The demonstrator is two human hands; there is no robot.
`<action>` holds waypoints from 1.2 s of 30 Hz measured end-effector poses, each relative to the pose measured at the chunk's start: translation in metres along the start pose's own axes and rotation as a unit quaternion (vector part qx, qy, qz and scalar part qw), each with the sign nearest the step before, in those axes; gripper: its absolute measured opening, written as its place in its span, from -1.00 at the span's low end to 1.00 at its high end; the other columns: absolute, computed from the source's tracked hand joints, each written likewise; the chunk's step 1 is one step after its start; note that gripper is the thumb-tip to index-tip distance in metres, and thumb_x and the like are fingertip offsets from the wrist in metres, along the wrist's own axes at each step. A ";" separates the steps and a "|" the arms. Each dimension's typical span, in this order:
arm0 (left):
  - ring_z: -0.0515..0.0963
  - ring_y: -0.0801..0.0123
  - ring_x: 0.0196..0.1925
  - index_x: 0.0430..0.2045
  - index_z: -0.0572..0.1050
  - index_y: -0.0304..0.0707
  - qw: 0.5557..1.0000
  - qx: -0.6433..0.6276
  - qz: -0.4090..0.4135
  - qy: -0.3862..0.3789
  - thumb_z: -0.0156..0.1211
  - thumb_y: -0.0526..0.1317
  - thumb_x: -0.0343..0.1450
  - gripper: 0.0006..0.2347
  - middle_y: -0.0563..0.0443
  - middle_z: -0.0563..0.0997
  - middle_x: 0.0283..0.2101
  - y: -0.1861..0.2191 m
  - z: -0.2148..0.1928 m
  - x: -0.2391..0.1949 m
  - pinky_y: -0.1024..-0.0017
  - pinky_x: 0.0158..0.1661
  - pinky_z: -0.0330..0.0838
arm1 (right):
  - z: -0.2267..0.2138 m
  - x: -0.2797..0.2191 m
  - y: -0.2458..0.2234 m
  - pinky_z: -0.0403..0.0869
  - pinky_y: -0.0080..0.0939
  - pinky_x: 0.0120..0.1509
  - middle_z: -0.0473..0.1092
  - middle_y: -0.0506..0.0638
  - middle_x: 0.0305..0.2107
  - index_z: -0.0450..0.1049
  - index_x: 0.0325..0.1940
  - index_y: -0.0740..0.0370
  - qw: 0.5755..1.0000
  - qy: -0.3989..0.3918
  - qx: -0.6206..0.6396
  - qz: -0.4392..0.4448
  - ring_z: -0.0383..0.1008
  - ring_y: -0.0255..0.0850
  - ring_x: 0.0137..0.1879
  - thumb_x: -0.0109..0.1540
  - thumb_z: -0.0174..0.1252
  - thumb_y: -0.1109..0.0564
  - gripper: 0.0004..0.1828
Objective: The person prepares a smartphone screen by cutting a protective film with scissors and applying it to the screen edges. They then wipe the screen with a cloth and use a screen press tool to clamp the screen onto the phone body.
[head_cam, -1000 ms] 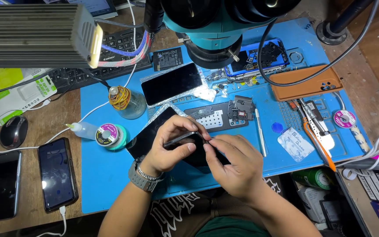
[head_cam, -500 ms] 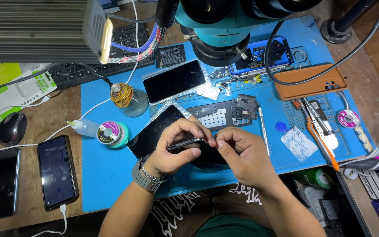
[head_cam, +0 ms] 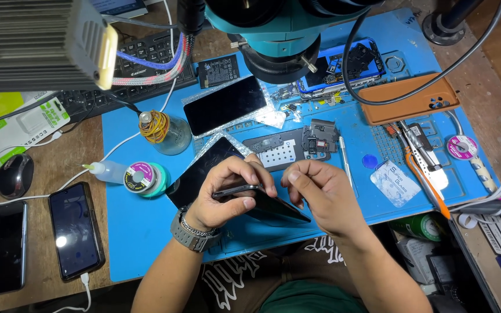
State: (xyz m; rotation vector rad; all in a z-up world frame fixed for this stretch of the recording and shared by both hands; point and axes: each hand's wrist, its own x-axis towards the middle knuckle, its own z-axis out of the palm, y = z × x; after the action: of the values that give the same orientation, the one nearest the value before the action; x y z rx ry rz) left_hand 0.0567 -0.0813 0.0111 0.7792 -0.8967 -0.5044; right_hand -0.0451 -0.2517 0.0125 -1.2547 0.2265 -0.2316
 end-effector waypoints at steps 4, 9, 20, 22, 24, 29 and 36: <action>0.40 0.23 -0.16 -0.22 0.42 -0.33 1.000 -0.008 -0.004 -0.003 0.25 -0.40 0.36 -0.82 -0.44 0.63 -0.23 -0.001 0.000 0.000 0.42 -0.16 0.26 | -0.003 -0.008 -0.002 0.43 -0.30 -0.45 0.35 0.13 -0.71 0.55 -0.37 0.44 0.998 -0.002 -0.050 -0.034 0.32 -0.24 -0.51 0.29 0.17 0.24 -0.80; 0.43 0.19 -0.18 -0.24 0.46 -0.27 0.999 -0.013 -0.006 -0.046 0.28 -0.37 0.37 -0.84 -0.40 0.66 -0.23 -0.004 -0.011 0.000 0.36 -0.15 0.27 | -0.001 -0.017 -0.001 0.52 -0.28 -0.39 0.48 0.11 -0.56 0.57 -0.35 0.39 0.985 0.012 -0.127 -0.119 0.43 -0.25 -0.45 0.27 0.20 0.28 -0.87; 0.38 0.31 -0.24 -0.22 0.57 0.15 0.958 -0.078 -0.087 -0.261 0.22 -0.09 0.54 -0.96 0.01 0.71 -0.14 0.009 -0.022 0.002 0.29 -0.04 0.17 | -0.001 -0.057 0.020 0.68 -0.17 -0.20 0.49 0.07 -0.19 0.46 -0.06 0.26 0.801 -0.029 -0.373 -0.468 0.59 -0.20 -0.26 0.25 0.30 0.21 -0.78; 0.38 0.29 -0.24 -0.22 0.57 0.15 0.957 -0.077 -0.084 -0.267 0.20 -0.08 0.54 -0.96 -0.01 0.71 -0.14 0.007 -0.024 0.002 0.28 -0.03 0.17 | -0.002 -0.062 0.029 0.67 -0.18 -0.22 0.50 0.07 -0.19 0.46 -0.07 0.25 0.805 -0.026 -0.368 -0.464 0.58 -0.19 -0.29 0.25 0.29 0.20 -0.79; 0.38 0.28 -0.24 -0.23 0.57 0.15 0.955 -0.076 -0.078 -0.275 0.18 -0.08 0.55 -0.95 -0.03 0.71 -0.14 0.006 -0.025 0.002 0.27 -0.02 0.16 | -0.003 -0.066 0.035 0.66 -0.18 -0.24 0.50 0.06 -0.19 0.46 -0.08 0.24 0.808 -0.023 -0.364 -0.462 0.57 -0.19 -0.31 0.26 0.27 0.19 -0.81; 0.48 0.25 -0.16 -0.18 0.57 0.18 0.962 -0.072 -0.088 -0.249 0.22 -0.07 0.54 -0.95 0.01 0.70 -0.11 0.008 -0.023 0.001 0.26 0.01 0.25 | 0.003 -0.062 0.023 0.66 -0.27 -0.13 0.58 0.10 -0.35 0.53 -0.27 0.29 0.899 0.025 -0.296 -0.321 0.66 -0.14 -0.27 0.20 0.25 0.25 -0.94; 0.50 0.21 -0.06 -0.18 0.60 0.13 0.972 -0.075 -0.087 -0.205 0.29 -0.12 0.51 -0.94 -0.05 0.68 -0.08 0.007 -0.024 -0.001 0.24 0.00 0.39 | -0.013 -0.055 0.020 0.62 -0.28 -0.04 0.56 0.11 -0.31 0.54 -0.26 0.31 0.946 0.064 -0.251 -0.193 0.62 -0.14 -0.17 0.26 0.18 0.24 -0.93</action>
State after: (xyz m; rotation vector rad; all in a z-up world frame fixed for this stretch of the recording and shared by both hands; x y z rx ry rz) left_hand 0.0769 -0.0671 0.0072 0.6269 -1.1610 -0.9010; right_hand -0.1007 -0.2414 -0.0080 -1.7922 0.1519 -0.6249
